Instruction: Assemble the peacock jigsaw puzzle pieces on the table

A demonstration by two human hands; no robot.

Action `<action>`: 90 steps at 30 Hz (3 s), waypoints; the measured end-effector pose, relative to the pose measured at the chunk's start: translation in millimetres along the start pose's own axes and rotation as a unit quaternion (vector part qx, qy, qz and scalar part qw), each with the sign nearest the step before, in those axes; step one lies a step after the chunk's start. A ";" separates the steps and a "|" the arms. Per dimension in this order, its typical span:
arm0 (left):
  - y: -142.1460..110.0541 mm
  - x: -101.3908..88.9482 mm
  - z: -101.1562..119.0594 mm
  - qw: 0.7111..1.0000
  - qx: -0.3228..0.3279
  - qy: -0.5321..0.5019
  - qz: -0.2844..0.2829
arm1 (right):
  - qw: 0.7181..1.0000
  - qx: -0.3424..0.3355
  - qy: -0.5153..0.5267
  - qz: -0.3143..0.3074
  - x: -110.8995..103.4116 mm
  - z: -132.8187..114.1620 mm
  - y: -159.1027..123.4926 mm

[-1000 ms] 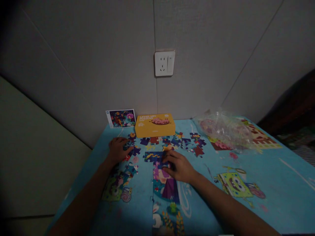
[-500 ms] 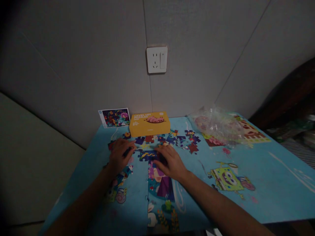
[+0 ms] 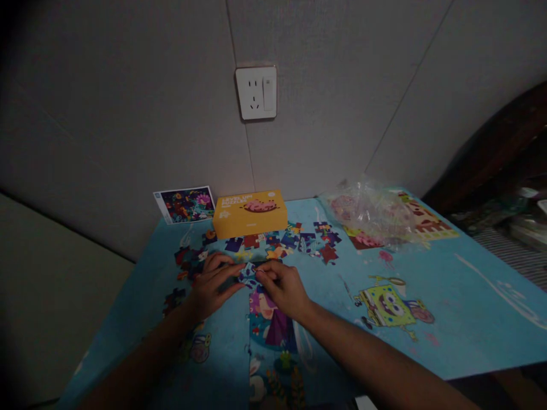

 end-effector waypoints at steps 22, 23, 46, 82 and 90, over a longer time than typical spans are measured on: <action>0.3 -0.2 -9.0 0.994 -0.071 -0.081 0.006 | 0.994 -0.086 -0.025 -0.062 -0.5 -6.3 4.7; 0.4 -1.1 -10.0 0.994 -0.079 -0.078 0.005 | 0.994 -0.087 -0.027 -0.060 -0.8 -6.4 5.2; -3.0 -1.2 -1.7 0.982 -0.037 0.016 -0.186 | 0.994 -0.068 -0.079 -0.041 -8.3 6.8 8.7; -48.4 -79.4 -124.2 0.908 -0.374 0.190 -0.016 | 0.957 -0.129 -0.259 -0.002 -21.9 25.2 10.4; -40.8 -71.8 -119.3 0.939 -0.324 0.113 -0.014 | 0.967 -0.123 -0.222 0.003 -19.2 18.0 8.1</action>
Point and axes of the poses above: each hand's wrist, its own y-axis towards the middle knuckle, its own x-axis out of the palm, z = x × y, the point moved 5 cm from there along y, towards the middle knuckle, and after that the axes turned 7 degrees about -y, right-handed, at the moved point
